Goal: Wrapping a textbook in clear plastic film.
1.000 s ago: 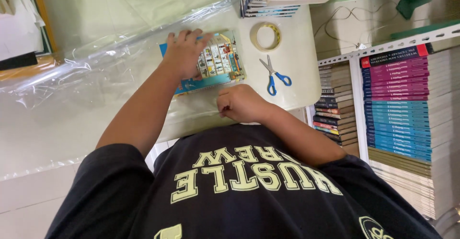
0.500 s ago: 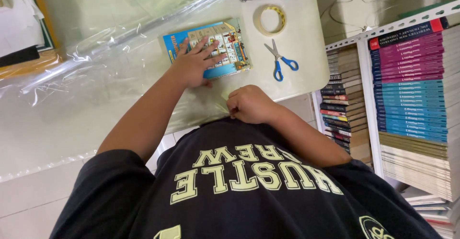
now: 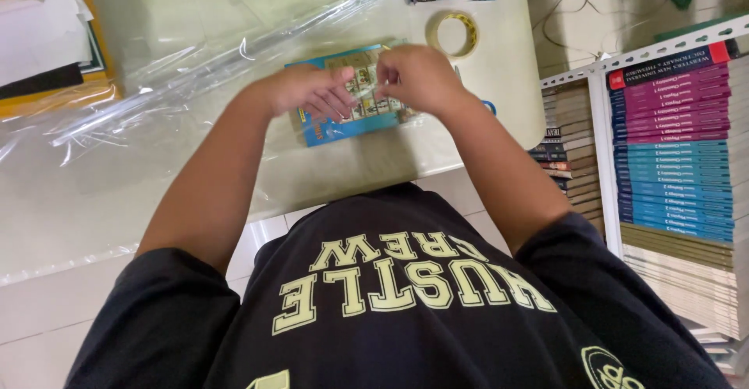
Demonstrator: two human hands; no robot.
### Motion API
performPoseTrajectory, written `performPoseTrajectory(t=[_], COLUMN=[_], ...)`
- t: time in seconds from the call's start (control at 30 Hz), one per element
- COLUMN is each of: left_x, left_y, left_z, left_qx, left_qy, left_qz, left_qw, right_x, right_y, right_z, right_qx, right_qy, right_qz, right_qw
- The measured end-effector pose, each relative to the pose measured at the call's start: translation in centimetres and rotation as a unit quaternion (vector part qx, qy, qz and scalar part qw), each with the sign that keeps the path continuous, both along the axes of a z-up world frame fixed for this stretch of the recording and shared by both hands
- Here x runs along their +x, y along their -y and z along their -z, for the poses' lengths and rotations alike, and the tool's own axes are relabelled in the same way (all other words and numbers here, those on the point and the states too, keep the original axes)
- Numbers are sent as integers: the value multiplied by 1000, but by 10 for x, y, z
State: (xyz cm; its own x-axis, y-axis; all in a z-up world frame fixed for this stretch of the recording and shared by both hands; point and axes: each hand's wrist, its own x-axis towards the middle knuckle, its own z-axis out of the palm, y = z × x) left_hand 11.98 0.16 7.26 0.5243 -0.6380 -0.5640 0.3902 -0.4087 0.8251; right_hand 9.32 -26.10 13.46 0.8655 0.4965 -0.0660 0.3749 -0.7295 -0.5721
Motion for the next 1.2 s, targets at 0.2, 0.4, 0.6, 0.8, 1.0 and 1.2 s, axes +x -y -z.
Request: performPoseTrajectory(t=[0.2,0.4,0.6,0.8,1.0,1.2], left_x=[2,3,4,-2,0,3], left_y=[-15,-20,-20,-10,-5,-7], left_z=[-21,18,51,48,40,44], left_qx=[197,236,219,252,256,271], left_qy=[235,410,468,403,390,420], left_qz=[-62,-143,-178,-226,-243,-209], left_qw=[950,869,837,850,851,840], right_x=[60,78,80,79,79,73], right_y=[-16,-12,1,-4,-5,-3], right_z=[48,68,105,123,125,115], right_qx=[20,10,44,-3,-11,-1], right_qy=[43,-154,71,64,91,123], right_qz=[-32,64,52,90,95,65], right_qw=[998,986,995,994,991,990])
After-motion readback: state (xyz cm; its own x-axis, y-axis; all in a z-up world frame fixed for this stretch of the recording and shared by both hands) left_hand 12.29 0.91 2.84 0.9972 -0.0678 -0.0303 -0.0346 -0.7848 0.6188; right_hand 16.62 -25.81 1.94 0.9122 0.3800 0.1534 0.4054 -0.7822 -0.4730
